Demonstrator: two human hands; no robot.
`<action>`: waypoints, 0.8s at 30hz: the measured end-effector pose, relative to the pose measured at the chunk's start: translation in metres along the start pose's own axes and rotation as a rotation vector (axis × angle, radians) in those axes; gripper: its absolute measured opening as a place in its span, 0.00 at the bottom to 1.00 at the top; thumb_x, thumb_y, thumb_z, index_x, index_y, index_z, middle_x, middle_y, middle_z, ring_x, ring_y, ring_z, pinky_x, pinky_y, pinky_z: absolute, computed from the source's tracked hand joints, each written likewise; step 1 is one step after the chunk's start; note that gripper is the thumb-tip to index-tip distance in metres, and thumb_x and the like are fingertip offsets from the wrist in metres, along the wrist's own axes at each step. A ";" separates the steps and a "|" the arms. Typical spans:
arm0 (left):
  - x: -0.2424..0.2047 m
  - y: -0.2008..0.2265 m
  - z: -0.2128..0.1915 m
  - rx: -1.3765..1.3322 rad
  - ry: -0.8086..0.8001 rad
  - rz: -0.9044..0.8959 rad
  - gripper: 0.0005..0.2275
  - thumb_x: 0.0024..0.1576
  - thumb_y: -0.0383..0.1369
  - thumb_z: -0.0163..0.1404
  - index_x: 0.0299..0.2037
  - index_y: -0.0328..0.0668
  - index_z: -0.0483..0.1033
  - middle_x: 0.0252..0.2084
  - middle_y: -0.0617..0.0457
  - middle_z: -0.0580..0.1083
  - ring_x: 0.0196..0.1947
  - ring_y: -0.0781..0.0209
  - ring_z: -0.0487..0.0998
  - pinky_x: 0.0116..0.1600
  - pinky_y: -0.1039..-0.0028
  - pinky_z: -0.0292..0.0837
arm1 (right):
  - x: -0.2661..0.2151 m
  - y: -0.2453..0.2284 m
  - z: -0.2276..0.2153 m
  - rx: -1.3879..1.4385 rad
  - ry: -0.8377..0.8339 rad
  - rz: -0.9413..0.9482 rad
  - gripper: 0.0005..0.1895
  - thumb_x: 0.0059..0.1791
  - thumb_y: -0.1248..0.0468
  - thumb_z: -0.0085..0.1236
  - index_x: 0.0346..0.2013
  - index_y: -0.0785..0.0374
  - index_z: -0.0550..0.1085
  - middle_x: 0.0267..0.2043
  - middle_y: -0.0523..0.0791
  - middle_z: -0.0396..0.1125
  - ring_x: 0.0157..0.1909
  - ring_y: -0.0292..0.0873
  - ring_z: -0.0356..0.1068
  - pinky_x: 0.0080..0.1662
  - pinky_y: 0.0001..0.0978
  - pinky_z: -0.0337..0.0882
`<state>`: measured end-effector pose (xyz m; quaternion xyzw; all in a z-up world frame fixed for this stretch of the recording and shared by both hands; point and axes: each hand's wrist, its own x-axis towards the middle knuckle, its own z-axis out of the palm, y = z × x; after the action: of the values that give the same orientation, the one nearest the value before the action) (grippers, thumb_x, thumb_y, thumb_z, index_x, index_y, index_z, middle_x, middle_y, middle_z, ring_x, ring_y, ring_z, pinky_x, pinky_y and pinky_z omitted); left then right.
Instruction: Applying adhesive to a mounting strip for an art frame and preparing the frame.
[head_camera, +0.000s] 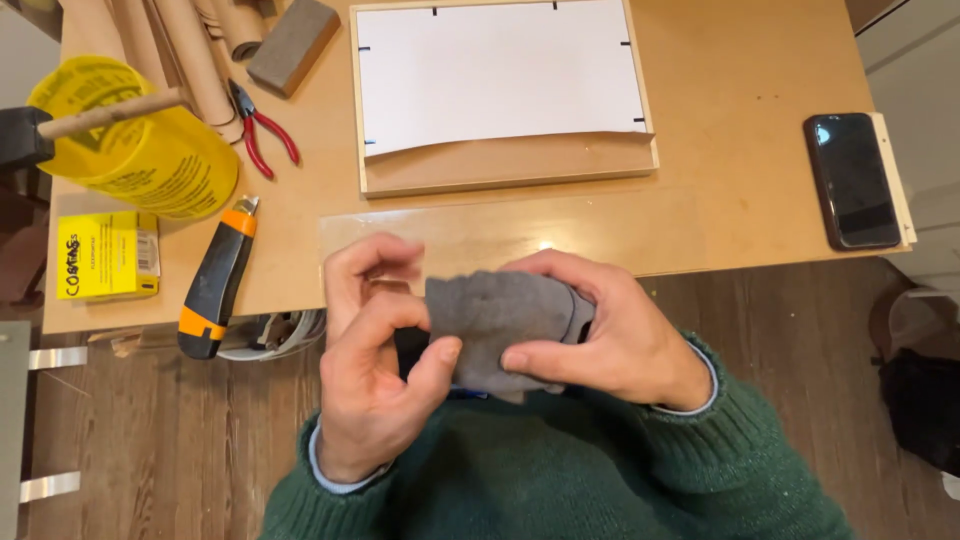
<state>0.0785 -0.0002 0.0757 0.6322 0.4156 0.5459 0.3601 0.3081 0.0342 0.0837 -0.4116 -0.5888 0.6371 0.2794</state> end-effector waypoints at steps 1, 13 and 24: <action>0.001 -0.003 -0.001 -0.076 -0.052 -0.021 0.08 0.53 0.17 0.54 0.41 0.31 0.71 0.56 0.41 0.66 0.53 0.58 0.70 0.61 0.71 0.67 | 0.001 0.000 -0.001 0.032 0.012 0.006 0.33 0.42 0.68 0.71 0.61 0.69 0.71 0.55 0.48 0.72 0.57 0.38 0.71 0.58 0.33 0.73; 0.072 -0.057 -0.039 0.601 -0.057 -0.102 0.06 0.64 0.30 0.53 0.41 0.33 0.73 0.31 0.40 0.75 0.30 0.44 0.78 0.36 0.59 0.72 | 0.022 -0.011 -0.034 -0.504 0.295 -0.275 0.24 0.42 0.69 0.69 0.53 0.63 0.75 0.51 0.47 0.70 0.52 0.43 0.72 0.54 0.35 0.75; 0.161 -0.103 -0.063 0.574 -0.307 -0.700 0.14 0.66 0.37 0.41 0.34 0.36 0.73 0.21 0.47 0.73 0.16 0.54 0.73 0.23 0.61 0.71 | 0.077 0.018 -0.057 -1.319 0.496 -0.162 0.13 0.49 0.60 0.66 0.44 0.63 0.79 0.38 0.53 0.71 0.39 0.57 0.73 0.42 0.48 0.75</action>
<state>0.0118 0.1889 0.0544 0.6015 0.6795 0.1552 0.3904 0.3201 0.1260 0.0527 -0.5829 -0.7996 0.0125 0.1440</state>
